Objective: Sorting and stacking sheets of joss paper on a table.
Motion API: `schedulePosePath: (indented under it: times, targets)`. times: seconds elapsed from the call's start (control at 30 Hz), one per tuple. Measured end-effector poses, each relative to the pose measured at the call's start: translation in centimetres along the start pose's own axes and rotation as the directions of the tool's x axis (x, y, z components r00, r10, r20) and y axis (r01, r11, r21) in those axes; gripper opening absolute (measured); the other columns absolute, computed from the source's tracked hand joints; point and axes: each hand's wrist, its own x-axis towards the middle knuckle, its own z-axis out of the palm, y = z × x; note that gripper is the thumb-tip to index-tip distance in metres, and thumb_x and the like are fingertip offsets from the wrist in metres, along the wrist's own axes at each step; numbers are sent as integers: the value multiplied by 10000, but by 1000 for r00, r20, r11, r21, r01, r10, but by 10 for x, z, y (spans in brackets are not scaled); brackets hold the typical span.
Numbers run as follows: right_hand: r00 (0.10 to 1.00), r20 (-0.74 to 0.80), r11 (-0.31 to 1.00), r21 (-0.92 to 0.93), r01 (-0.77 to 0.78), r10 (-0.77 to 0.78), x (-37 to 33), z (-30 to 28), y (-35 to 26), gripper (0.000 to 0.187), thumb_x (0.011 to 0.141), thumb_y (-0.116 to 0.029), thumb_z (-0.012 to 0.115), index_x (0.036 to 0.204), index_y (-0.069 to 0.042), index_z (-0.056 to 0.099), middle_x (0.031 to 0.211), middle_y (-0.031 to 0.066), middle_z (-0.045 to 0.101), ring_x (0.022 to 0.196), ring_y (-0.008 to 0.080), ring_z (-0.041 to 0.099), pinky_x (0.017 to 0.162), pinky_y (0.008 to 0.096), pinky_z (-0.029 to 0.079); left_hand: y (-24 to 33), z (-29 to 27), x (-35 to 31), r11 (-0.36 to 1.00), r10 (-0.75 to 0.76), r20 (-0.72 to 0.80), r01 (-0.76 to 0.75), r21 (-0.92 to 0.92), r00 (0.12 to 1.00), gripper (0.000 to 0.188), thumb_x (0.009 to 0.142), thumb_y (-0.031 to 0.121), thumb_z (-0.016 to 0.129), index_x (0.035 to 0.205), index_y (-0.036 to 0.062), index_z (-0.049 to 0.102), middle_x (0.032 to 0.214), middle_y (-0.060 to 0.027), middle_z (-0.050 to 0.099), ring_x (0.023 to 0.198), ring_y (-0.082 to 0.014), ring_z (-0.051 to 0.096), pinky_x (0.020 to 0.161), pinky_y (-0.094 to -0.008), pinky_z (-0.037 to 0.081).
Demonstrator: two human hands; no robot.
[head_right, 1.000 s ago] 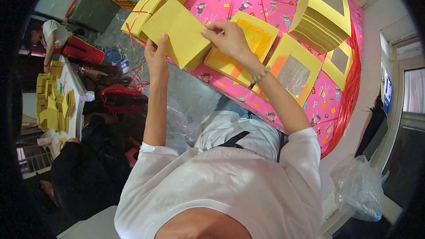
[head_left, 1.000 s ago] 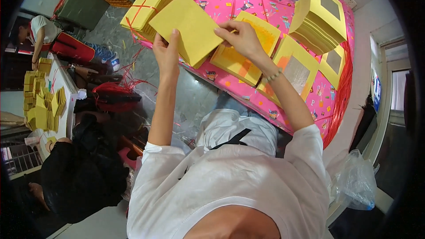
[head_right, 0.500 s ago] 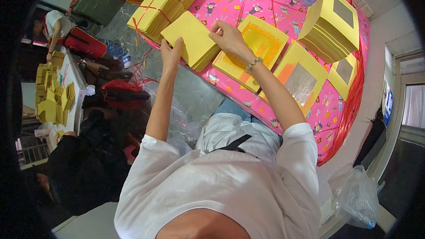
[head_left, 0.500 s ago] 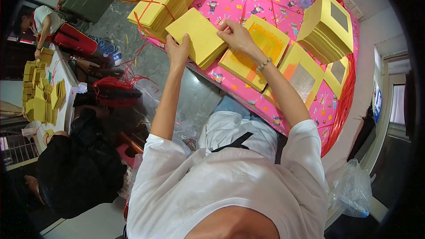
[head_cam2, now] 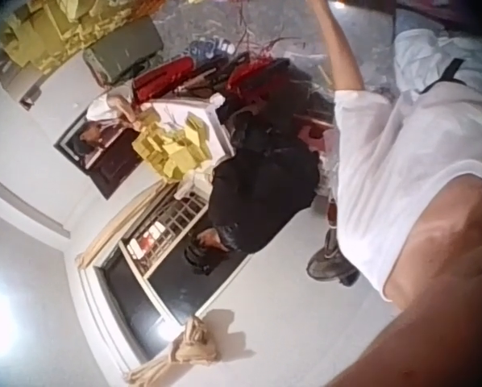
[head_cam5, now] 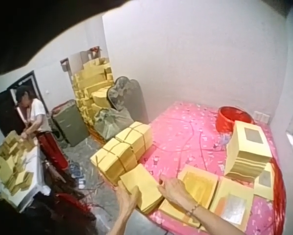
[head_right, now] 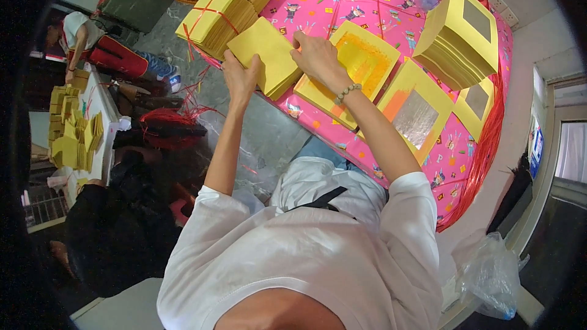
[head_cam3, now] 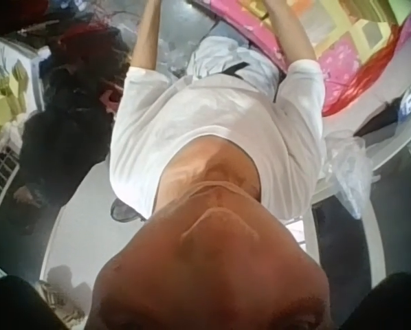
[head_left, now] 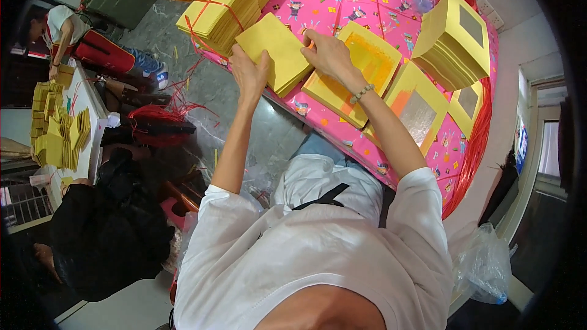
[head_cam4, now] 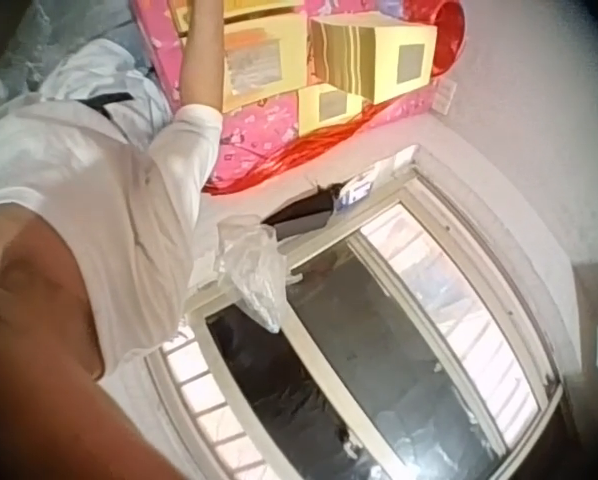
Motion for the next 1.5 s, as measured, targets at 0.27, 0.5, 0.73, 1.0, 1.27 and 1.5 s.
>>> schedulePosePath:
  times: [0.27, 0.5, 0.73, 1.0, 1.27, 1.5]
  targets:
    - [986, -120, 992, -75, 105, -113, -9, 3, -5, 206, 809, -207, 613, 925, -42, 574, 875, 183, 613, 814, 374, 618, 680, 482, 485, 14, 4, 2, 751, 553, -30, -483, 450, 833, 618, 718, 60, 627, 1313, 80, 462, 1318, -174, 409, 1143, -389, 419, 963, -468, 357]
    - [985, -115, 990, -73, 119, -127, -8, 5, -1, 223, 813, -240, 631, 917, -50, 581, 870, 168, 616, 805, 363, 621, 672, 469, 489, 15, 13, 14, 827, 480, 178, -511, 235, 859, 502, 820, 79, 558, 1311, 163, 497, 1300, -159, 452, 1167, -356, 418, 953, -474, 371]
    - [991, -106, 996, -48, 80, -85, -6, 7, 6, 254, 841, -296, 624, 945, -64, 619, 854, 148, 626, 774, 327, 622, 692, 440, 483, 6, 27, 11, 744, 497, 228, -546, 385, 838, 497, 902, 343, 489, 1358, 150, 444, 1407, -103, 413, 1219, -334, 383, 981, -480, 291]
    - [974, -213, 987, 121, 104, -77, -43, -29, 24, 231, 833, -262, 640, 963, -71, 634, 871, 125, 632, 790, 269, 642, 694, 393, 500, 5, 32, 13, 737, 419, 329, -529, 420, 846, 513, 931, 376, 395, 1390, 148, 391, 1438, -97, 391, 1258, -350, 356, 1000, -503, 258]
    - [992, -125, 995, 97, 2, 10, -111, -48, 47, 221, 847, -233, 626, 970, -50, 636, 836, 109, 609, 746, 247, 636, 690, 368, 497, 6, 21, 24, 804, 382, 357, -497, 327, 853, 527, 927, 401, 427, 1395, 164, 375, 1459, -118, 338, 1262, -369, 342, 1027, -524, 247]
    - [979, -199, 983, 169, 69, -35, -75, -38, 37, 262, 875, -246, 613, 1027, -32, 628, 890, 112, 637, 773, 224, 628, 714, 327, 499, 6, 14, 24, 848, 444, 210, -485, 215, 871, 494, 921, 371, 497, 1366, 170, 427, 1420, -162, 356, 1257, -377, 335, 1023, -521, 263]
